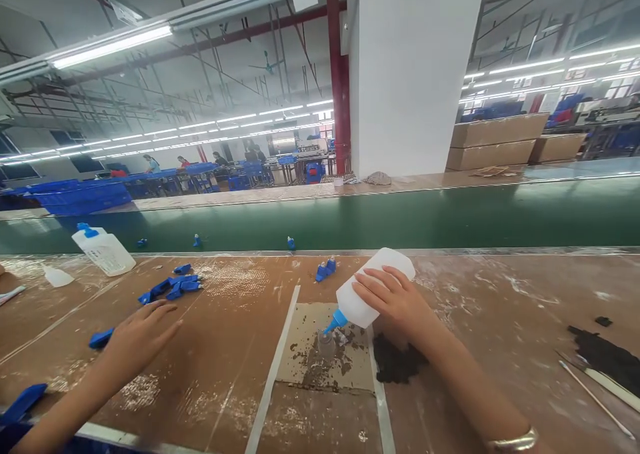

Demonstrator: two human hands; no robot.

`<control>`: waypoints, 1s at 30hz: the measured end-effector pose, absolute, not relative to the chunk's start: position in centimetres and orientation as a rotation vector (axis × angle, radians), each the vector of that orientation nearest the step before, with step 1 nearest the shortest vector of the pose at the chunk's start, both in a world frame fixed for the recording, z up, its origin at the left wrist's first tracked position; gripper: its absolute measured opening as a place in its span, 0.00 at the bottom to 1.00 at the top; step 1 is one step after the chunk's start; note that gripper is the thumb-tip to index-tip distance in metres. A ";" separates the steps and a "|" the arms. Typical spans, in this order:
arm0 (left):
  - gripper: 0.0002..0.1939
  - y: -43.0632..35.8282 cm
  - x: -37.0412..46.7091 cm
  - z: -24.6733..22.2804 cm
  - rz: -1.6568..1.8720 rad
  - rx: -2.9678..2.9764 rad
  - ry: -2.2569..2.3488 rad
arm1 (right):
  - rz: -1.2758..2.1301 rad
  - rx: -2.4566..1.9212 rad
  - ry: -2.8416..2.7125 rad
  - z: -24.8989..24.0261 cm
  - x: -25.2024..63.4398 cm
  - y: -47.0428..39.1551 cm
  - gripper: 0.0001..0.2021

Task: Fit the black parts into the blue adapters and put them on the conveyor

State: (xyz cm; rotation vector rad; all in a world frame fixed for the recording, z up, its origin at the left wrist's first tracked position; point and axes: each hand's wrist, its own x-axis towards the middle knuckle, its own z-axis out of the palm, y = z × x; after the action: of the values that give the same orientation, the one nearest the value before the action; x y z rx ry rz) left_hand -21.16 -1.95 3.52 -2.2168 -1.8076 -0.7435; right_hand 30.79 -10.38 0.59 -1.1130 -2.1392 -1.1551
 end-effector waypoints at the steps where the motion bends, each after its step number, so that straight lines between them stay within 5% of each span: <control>1: 0.21 -0.9 -19.2 3.5 -0.847 -2.360 -1.818 | -1.159 -1.115 -2.138 0.6 30.9 -10.4 0.26; 7: 0.27 6.7 -7.6 0.5 -1.036 -2.596 -1.846 | -1.158 -1.115 -2.119 0.6 31.1 -10.4 0.24; 19: 0.18 21.1 7.2 -2.0 -1.430 -2.729 -1.917 | -1.076 -1.095 -2.061 1.5 30.5 -10.5 0.16; 30: 0.17 14.6 4.4 -4.0 -1.558 -3.076 -1.580 | -1.082 -1.123 -2.050 1.7 30.6 -11.3 0.17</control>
State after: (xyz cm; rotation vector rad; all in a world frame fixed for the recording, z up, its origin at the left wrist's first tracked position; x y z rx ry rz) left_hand 4.40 14.64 -4.03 -3.0761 -1.5797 -1.5576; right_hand 30.57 -11.26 1.74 -1.1232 -2.0496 -1.0816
